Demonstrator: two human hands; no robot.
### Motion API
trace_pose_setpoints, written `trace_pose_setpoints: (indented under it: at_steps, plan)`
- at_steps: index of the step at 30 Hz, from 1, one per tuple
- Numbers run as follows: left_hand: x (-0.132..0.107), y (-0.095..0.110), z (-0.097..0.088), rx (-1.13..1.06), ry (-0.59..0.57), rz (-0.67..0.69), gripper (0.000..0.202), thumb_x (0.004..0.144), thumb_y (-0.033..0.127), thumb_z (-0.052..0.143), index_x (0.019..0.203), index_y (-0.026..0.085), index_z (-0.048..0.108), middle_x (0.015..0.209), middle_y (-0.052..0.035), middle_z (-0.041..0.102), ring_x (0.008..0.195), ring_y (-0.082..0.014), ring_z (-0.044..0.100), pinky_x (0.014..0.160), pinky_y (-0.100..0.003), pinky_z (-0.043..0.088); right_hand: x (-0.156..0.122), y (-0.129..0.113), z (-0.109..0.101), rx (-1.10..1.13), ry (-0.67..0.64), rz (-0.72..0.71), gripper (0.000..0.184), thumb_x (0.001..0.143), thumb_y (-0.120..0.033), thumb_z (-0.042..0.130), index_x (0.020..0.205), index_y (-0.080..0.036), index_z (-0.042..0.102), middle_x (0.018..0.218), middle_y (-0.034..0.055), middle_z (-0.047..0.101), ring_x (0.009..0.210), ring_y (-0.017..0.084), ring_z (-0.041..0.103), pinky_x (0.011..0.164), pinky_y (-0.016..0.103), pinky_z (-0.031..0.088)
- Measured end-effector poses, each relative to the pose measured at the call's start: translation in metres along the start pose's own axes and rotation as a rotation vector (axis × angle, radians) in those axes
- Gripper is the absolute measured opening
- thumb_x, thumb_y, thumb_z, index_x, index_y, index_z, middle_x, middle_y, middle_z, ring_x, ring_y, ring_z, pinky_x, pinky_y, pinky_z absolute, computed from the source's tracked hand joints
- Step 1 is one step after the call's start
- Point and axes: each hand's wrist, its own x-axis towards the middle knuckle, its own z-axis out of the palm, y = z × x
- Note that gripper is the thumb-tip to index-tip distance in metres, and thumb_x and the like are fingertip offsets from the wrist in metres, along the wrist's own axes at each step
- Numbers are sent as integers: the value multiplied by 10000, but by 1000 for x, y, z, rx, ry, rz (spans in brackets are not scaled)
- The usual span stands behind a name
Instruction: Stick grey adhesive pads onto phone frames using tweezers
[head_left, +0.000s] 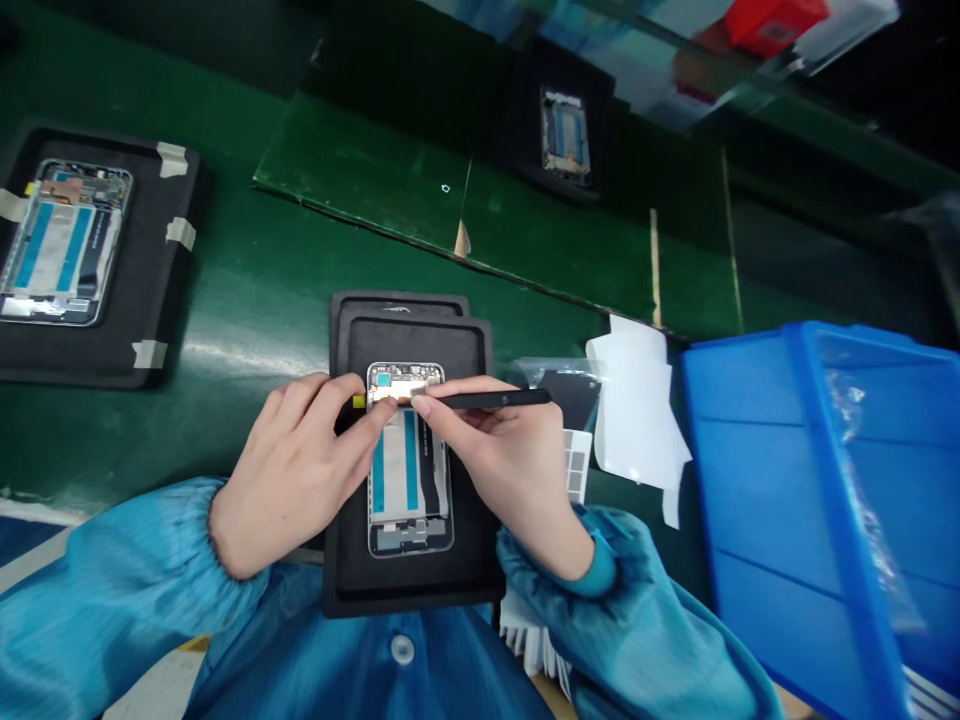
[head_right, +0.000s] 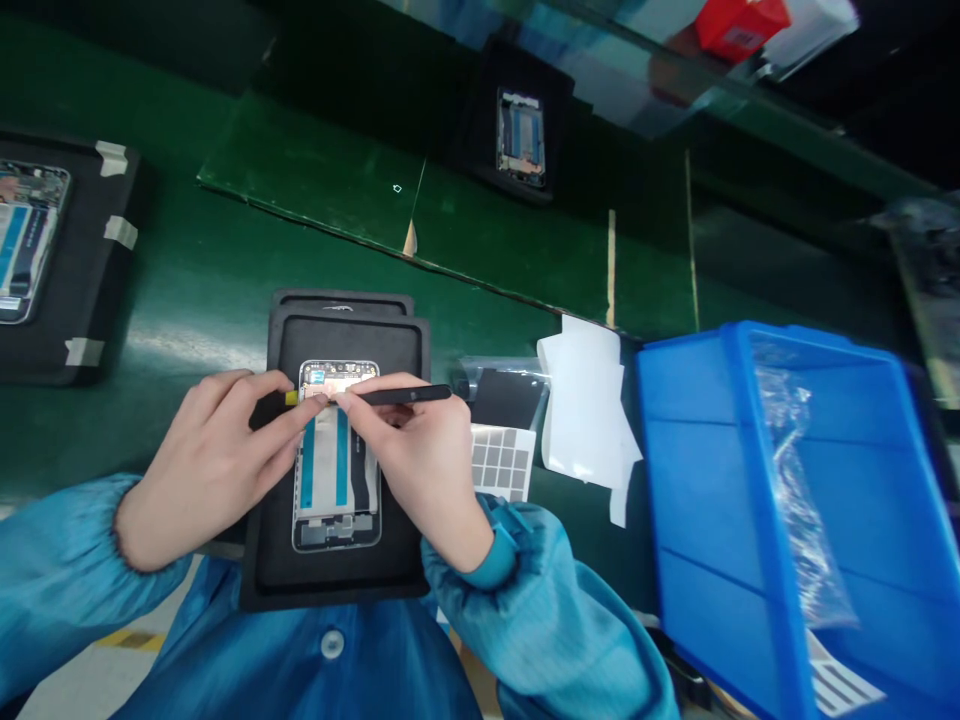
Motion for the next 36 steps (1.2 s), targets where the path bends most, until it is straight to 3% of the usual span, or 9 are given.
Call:
trace_pose_setpoints:
  at_steps: [5,10,12,16,19,22,26,31,36]
  plan:
    - [3,5,-12,149,-44,74,392,936,222,534,1317,196,619,1232,-155,623,1084,-341,554,820,-479,506,-3,-4,-7,-42,72,-45,118,771,-310,803,817,-206,773,837,44,794,744,215,758,667,309,639]
    - [10,12,-20,246,-98,203,434,888,122,509,1312,122,602,1262,-179,619,1110,-356,559,868,-501,490,-13,-6,-34,-89,232,-101,94,758,-292,819,818,-235,771,852,32,789,763,216,752,716,341,646]
    - [10,12,-21,239,-108,181,425,896,140,514,1316,142,580,1282,-167,615,1104,-350,573,857,-488,494,-20,0,-46,-65,277,-92,108,748,-289,828,822,-236,769,843,35,789,758,223,751,706,353,648]
    - [-7,11,-21,103,-20,-165,390,947,356,532,1264,131,514,1105,-150,661,951,-293,646,752,-393,508,-37,21,-62,18,341,-49,150,722,-291,851,840,-235,777,840,39,788,759,222,751,697,350,646]
    - [-24,15,-18,-27,-172,-435,290,986,447,446,1093,184,509,788,-33,657,674,-220,658,589,-320,441,-49,40,-67,91,294,-20,148,720,-290,857,841,-246,783,878,36,782,788,211,748,697,323,640]
    - [-32,22,-14,-128,-378,-540,238,995,418,373,895,225,468,629,20,601,559,-205,622,539,-305,368,-55,49,-69,157,215,9,134,725,-293,853,828,-244,784,879,34,773,791,205,744,702,317,638]
    - [-26,22,-18,-176,-356,-639,242,961,393,352,804,233,446,620,4,591,608,-220,621,569,-308,358,-53,47,-70,204,189,-6,115,739,-297,841,823,-246,782,886,30,766,814,198,738,743,319,636]
    - [-25,-3,-50,-319,-255,-756,238,918,389,428,771,219,507,614,44,566,612,-153,557,588,-242,372,-51,44,-82,246,194,-27,106,738,-293,839,816,-251,780,896,28,772,810,191,736,730,303,630]
    - [-39,-55,-88,-235,-162,-952,237,923,388,434,826,220,571,660,81,581,698,-115,536,662,-183,369,-49,55,-106,252,249,-36,122,727,-292,849,823,-252,785,857,26,781,778,190,739,719,305,621]
